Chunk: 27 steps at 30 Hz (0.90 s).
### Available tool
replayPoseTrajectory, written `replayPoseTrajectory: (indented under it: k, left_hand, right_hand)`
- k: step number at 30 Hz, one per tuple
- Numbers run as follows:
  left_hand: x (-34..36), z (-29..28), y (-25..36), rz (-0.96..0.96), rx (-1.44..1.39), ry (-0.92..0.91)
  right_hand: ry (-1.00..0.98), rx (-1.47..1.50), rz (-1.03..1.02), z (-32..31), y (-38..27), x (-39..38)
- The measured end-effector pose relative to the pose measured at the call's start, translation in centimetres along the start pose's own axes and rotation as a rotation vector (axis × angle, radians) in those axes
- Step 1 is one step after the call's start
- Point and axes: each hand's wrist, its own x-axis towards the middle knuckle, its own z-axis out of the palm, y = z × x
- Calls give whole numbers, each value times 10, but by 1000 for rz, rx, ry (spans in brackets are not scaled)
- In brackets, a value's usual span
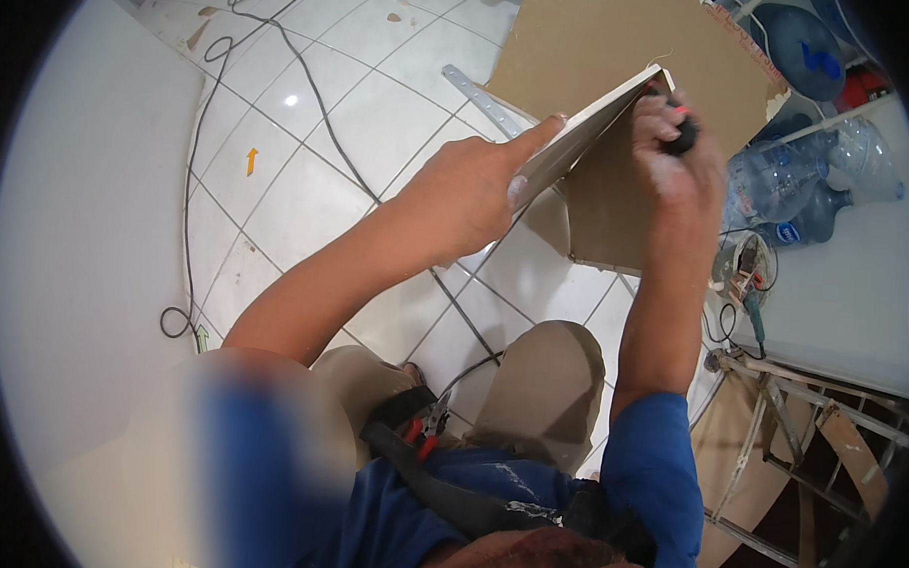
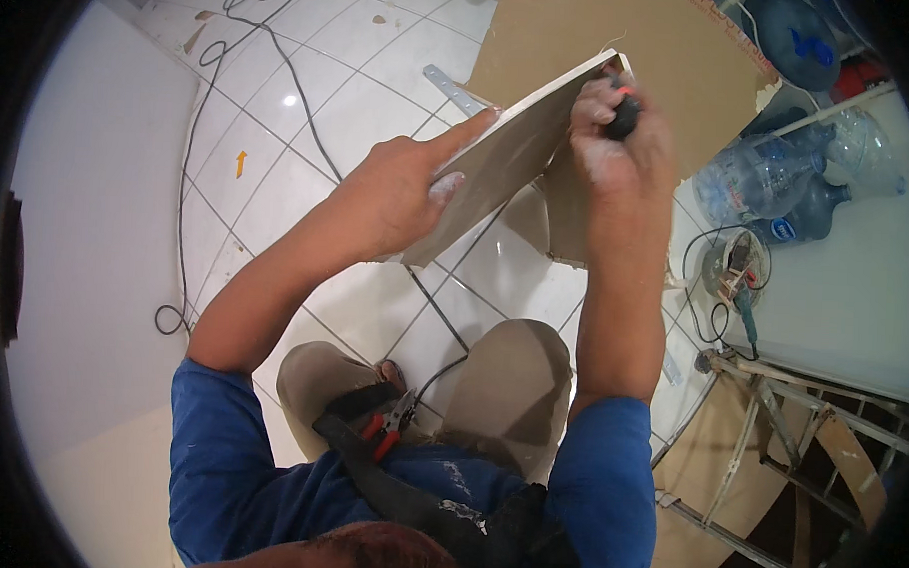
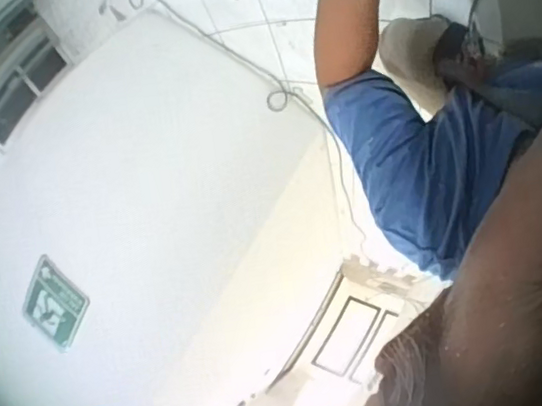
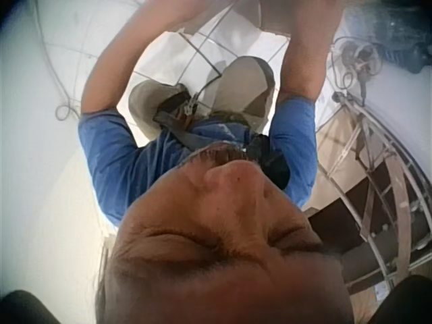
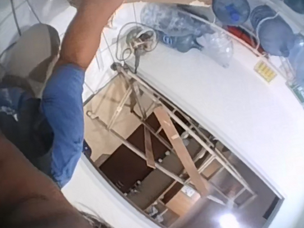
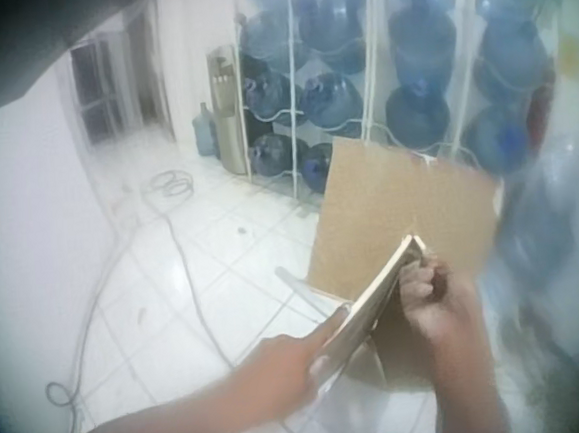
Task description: The person measures and cuts a white board using a utility knife and a metal ruler. They then lift the board to fit it into a ceiling opening, trim the edges, and remove the excess piece.
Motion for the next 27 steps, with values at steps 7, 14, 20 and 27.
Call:
replayPoseTrajectory:
  k: [7, 14, 20, 27]
  left_hand:
    - [5, 1, 6, -7, 22, -41]
    - [17, -14, -19, -93, 26, 8]
    - [7, -5, -22, -141, 37, 103]
    - [6, -9, -27, -214, 100, 137]
  right_hand:
    - [-335, -821, -877, 114, -70, -19]
    - [312, -2154, -869, 1, -24, -9]
    - [380, -1811, -693, -3, 16, -35]
    - [242, -1691, -379, -37, 69, -57]
